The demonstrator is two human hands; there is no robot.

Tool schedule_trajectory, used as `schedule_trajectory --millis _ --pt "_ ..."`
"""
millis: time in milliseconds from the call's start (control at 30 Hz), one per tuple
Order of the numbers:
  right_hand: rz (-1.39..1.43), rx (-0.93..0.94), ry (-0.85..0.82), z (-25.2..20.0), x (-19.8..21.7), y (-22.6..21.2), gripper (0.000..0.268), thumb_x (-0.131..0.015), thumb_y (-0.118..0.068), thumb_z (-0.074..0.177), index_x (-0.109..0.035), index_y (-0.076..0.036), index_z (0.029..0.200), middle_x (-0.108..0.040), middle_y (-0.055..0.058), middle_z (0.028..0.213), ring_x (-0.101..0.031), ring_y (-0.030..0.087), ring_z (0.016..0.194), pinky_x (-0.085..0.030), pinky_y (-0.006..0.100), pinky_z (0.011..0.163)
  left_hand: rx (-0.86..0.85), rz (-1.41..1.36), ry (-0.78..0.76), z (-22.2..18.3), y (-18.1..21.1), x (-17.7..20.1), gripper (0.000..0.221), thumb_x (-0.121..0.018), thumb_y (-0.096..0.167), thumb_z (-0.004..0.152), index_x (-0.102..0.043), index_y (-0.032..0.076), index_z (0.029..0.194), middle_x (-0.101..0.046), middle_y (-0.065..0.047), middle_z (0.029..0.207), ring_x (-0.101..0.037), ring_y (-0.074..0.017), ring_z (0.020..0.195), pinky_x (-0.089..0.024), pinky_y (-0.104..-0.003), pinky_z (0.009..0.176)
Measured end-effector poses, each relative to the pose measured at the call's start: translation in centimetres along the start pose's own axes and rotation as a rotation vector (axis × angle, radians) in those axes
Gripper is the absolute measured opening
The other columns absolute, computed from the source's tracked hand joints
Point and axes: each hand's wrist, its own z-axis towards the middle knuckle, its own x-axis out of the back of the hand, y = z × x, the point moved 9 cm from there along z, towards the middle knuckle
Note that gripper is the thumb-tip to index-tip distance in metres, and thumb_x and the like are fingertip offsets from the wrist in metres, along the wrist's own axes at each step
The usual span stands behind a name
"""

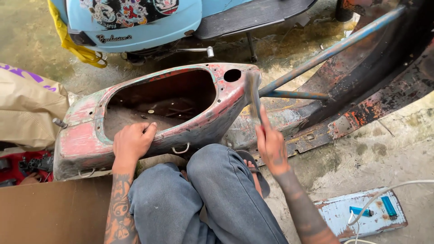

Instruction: Cleaning rust and dirt from a motorcycle frame using a wire brush and a sweeping brush

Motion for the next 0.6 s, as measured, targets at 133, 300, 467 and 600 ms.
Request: schedule_trajectory --millis 133,300,467,600 --pt "-0.012 -0.050 -0.105 -2.1 -0.7 1.5 0.058 -0.045 -0.022 0.106 -0.032 -0.018 0.162 -0.059 0.008 0.058 -0.052 0.019 0.048 -0.047 0.033 0.052 -0.017 -0.041 0.009 -0.3 0.2 0.0 0.056 -0.050 0.055 0.090 -0.063 0.007 0.064 -0.068 -0.022 0.069 -0.069 -0.0474 0.086 -0.052 -0.049 0.078" --pt "-0.289 0.052 -0.247 6.8 2.1 -3.1 0.055 -0.047 -0.030 0.105 -0.039 -0.032 0.159 -0.067 0.013 0.076 -0.068 0.038 0.074 -0.051 0.054 0.064 -0.022 -0.027 0.011 -0.6 0.5 0.4 0.056 -0.049 0.056 0.090 -0.063 0.006 0.067 -0.069 -0.023 0.075 -0.067 -0.0478 0.091 -0.051 -0.052 0.078" --pt "-0.520 0.028 -0.440 13.9 -0.8 -5.5 0.057 -0.049 -0.029 0.101 -0.036 -0.044 0.155 -0.074 0.015 0.104 -0.071 0.042 0.100 -0.055 0.060 0.085 -0.014 -0.022 -0.002 -0.7 0.5 0.5 0.056 -0.048 0.058 0.089 -0.065 0.008 0.070 -0.070 -0.022 0.081 -0.068 -0.0459 0.097 -0.053 -0.051 0.082" --pt "-0.604 0.030 -0.552 13.3 -0.7 -5.4 0.059 -0.047 -0.030 0.102 -0.032 -0.049 0.156 -0.074 0.020 0.109 -0.069 0.046 0.104 -0.054 0.061 0.088 -0.026 -0.022 -0.027 -0.7 0.6 0.5 0.056 -0.047 0.058 0.089 -0.067 0.009 0.072 -0.072 -0.021 0.086 -0.068 -0.0443 0.102 -0.053 -0.052 0.086"
